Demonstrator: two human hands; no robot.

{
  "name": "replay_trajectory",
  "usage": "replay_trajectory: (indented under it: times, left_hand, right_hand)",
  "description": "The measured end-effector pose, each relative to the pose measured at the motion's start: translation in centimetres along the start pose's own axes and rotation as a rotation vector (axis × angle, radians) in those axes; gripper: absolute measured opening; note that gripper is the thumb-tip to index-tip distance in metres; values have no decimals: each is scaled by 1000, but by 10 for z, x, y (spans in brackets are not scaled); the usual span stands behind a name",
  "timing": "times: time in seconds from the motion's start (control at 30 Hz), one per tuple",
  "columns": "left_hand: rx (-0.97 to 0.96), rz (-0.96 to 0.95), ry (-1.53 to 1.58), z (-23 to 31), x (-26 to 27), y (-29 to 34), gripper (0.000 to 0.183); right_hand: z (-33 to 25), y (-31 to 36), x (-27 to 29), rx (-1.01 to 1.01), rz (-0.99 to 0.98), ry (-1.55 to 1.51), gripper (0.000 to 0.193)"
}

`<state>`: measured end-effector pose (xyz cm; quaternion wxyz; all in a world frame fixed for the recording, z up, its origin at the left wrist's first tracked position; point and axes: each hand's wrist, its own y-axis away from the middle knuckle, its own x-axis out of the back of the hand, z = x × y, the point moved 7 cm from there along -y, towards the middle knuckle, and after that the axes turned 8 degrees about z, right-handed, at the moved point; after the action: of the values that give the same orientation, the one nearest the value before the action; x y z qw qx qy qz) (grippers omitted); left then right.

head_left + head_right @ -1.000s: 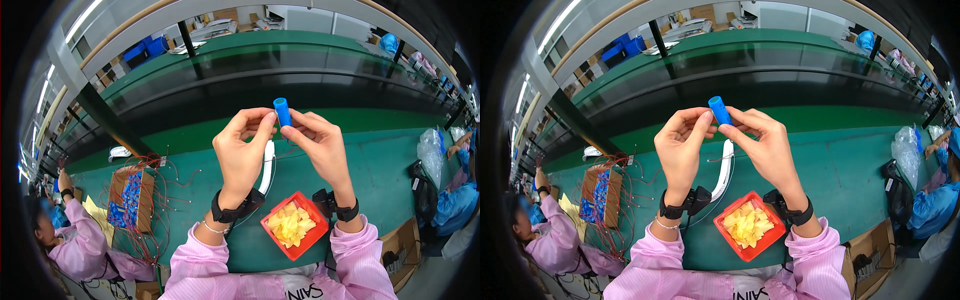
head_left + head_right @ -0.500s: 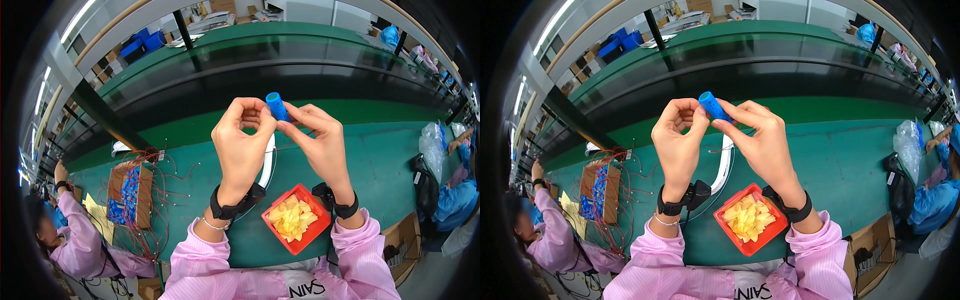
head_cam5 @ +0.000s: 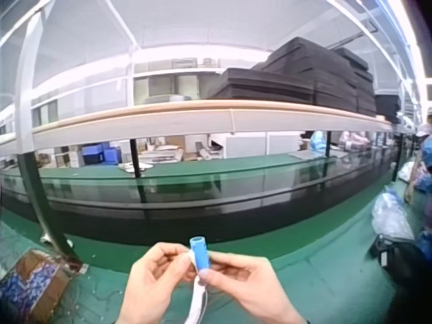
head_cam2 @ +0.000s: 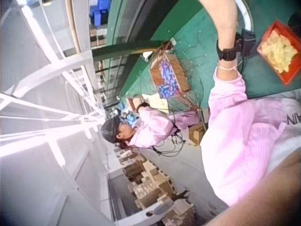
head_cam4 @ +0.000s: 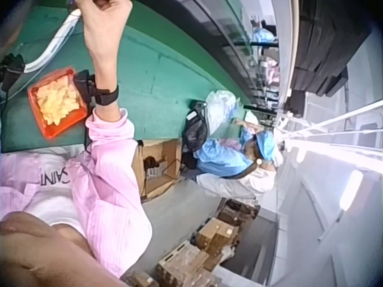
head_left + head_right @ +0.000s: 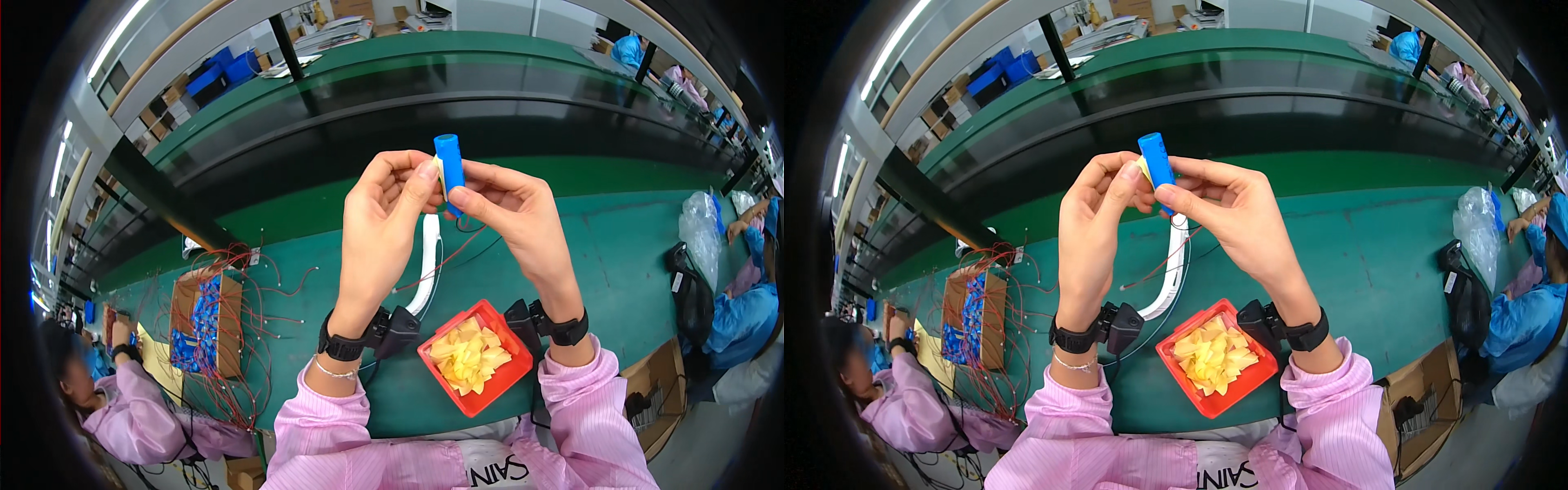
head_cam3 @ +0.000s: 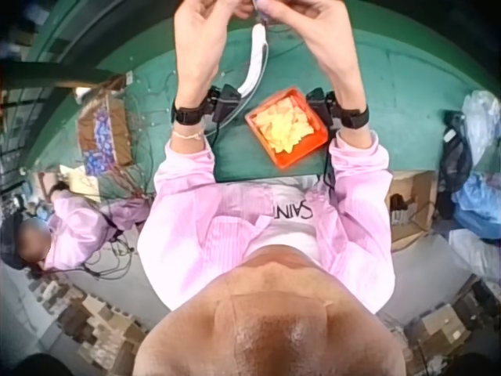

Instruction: Assembling electronic components by inserting blue batteries and wiring into white plastic housings.

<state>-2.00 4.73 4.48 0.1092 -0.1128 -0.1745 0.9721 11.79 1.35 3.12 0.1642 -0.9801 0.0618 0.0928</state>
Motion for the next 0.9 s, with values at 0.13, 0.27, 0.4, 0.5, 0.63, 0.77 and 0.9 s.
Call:
replay_trajectory:
  times: [0.13, 0.27, 0.4, 0.5, 0.63, 0.77, 0.9]
  left_hand:
    - [-29, -23, -1, -2, -1, 0, 22]
    - [-24, -21, 88, 1, -1, 1, 20]
    - [-93, -12, 10, 5, -6, 4, 17]
    - [-122, -13, -16, 6, -4, 4, 15]
    - [-47, -16, 38, -6, -1, 4, 14]
    - [87, -10, 190, -16, -2, 4, 16]
    - [145, 134, 398, -15, 1, 3, 17]
  right_hand:
    - [-5, 1, 1, -25, -10, -24, 41]
    - [-8, 1, 3, 3, -6, -25, 40]
    - [-12, 3, 3, 46, -27, -5, 38]
    - [-13, 4, 2, 56, -22, 55, 37]
    - [-10, 4, 2, 60, -29, 82, 35]
    - [-9, 3, 2, 78, -24, 36, 35]
    - [-10, 1, 10, 34, 31, -60, 37]
